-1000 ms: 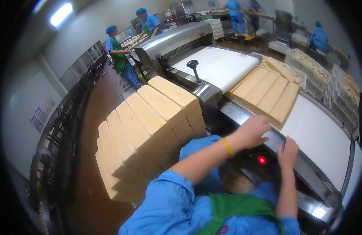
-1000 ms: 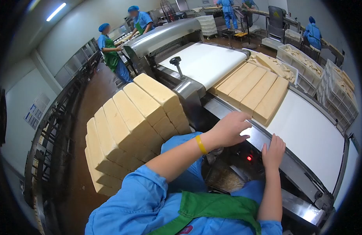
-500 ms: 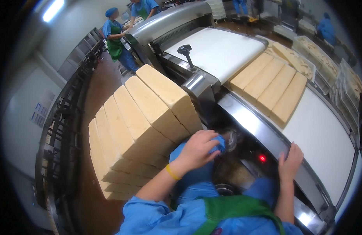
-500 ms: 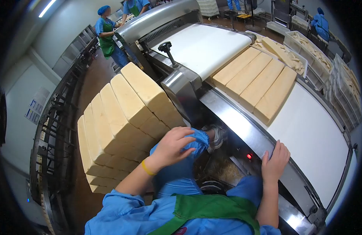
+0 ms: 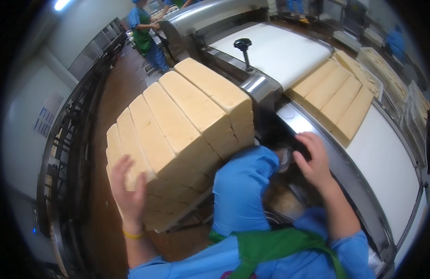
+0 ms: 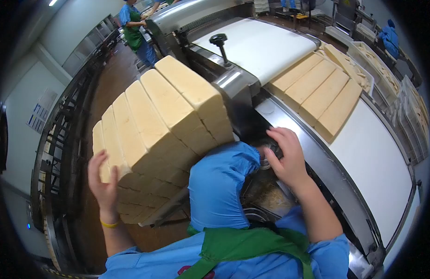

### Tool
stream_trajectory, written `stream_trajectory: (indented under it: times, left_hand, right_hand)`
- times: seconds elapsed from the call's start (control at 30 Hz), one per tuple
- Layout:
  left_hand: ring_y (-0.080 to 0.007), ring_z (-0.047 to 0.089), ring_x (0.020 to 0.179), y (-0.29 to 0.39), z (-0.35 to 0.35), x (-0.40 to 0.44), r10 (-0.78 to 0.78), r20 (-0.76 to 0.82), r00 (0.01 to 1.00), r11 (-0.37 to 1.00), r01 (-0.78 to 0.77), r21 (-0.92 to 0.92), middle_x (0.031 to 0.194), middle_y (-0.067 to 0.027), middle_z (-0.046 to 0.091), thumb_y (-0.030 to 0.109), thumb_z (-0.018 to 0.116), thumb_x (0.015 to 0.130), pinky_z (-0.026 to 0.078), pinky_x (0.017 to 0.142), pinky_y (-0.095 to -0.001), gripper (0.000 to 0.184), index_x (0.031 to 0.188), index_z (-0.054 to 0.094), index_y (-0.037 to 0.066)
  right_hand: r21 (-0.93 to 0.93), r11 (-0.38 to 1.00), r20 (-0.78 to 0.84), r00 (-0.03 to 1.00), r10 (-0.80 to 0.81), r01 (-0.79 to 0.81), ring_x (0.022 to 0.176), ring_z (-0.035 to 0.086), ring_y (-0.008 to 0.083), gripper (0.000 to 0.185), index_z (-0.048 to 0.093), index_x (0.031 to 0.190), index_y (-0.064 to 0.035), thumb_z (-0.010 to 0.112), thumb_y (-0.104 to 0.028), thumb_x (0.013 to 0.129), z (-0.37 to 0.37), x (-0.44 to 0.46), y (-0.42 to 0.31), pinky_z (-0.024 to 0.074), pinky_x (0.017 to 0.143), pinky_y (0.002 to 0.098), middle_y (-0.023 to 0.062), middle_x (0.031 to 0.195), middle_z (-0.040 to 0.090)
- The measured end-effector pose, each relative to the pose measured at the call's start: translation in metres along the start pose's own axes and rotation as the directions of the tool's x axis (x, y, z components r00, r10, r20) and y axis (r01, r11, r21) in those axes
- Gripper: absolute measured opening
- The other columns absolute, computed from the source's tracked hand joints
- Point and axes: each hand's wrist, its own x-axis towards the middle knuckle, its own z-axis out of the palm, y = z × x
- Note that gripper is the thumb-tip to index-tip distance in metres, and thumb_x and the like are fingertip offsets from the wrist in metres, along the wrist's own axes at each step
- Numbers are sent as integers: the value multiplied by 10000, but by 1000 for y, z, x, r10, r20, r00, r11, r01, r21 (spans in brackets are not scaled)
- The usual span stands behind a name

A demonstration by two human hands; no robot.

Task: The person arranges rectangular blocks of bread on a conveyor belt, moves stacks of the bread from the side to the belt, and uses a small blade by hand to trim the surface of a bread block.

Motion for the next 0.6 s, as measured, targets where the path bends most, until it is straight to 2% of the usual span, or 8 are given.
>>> stream_trajectory:
  times: [0.07,0.1,0.2,0.27,0.3,0.33,0.43,0.6]
  left_hand:
    - [-279,501,1171,-53,-21,-14,-252,-64,965,966,248,-72,1246,-155,531,39,622,809,368,1014,-367,425,1220,519,10]
    - [-261,489,1188,-68,-24,-17,-469,-64,881,860,439,-259,1292,-173,495,45,584,853,355,1030,-353,464,1294,451,-16]
    - [-242,476,1207,-142,-23,-41,-699,32,715,615,623,-483,1339,-179,457,64,534,908,355,1035,-341,462,1329,391,-61]
    - [-233,481,1204,-176,-14,-50,-732,254,632,397,699,-595,1342,-174,460,69,514,924,368,1025,-333,450,1330,384,-74]
    - [-230,489,1194,-177,-7,-47,-687,323,651,362,692,-624,1333,-170,469,71,508,928,376,1017,-328,446,1329,383,-78]
    - [-227,498,1184,-177,-3,-44,-641,385,665,324,688,-649,1324,-167,478,73,502,932,384,1010,-323,442,1329,382,-81]
    - [-211,532,1137,-194,8,-48,-572,406,713,286,637,-716,1277,-156,518,47,483,930,413,977,-303,434,1333,383,-80]
    - [-212,523,1143,-202,7,-45,-530,434,728,214,610,-763,1285,-140,510,22,485,909,407,980,-307,453,1342,384,-63]
  right_hand:
    - [118,991,-18,998,-57,59,1083,524,338,380,564,1126,-4,648,-151,786,21,38,-6,411,952,392,175,1166,557]
    - [88,992,-35,996,-88,90,1099,526,327,402,557,1136,-2,651,-188,793,30,59,-10,409,961,383,171,1168,559]
    - [215,975,-71,996,-47,62,1148,511,332,515,525,1201,-2,651,-307,806,65,118,-9,403,978,382,206,1219,529]
    - [240,967,117,991,62,-88,1213,477,286,580,475,1301,1,639,-296,830,85,152,-11,362,1026,358,181,1301,502]
    - [308,921,282,947,151,-239,1216,477,270,619,455,1320,13,637,-331,838,98,168,-8,365,1021,347,186,1309,502]
    - [203,922,470,859,204,-331,1194,495,246,623,460,1312,19,645,-336,834,87,186,-32,387,994,329,186,1289,518]
    - [391,704,576,755,315,-592,1077,560,195,596,501,1279,6,681,-300,802,129,213,-11,431,921,302,125,1202,584]
    - [354,799,663,733,152,-486,1044,574,185,578,532,1255,-18,712,-273,769,121,208,-17,436,911,303,108,1150,612]
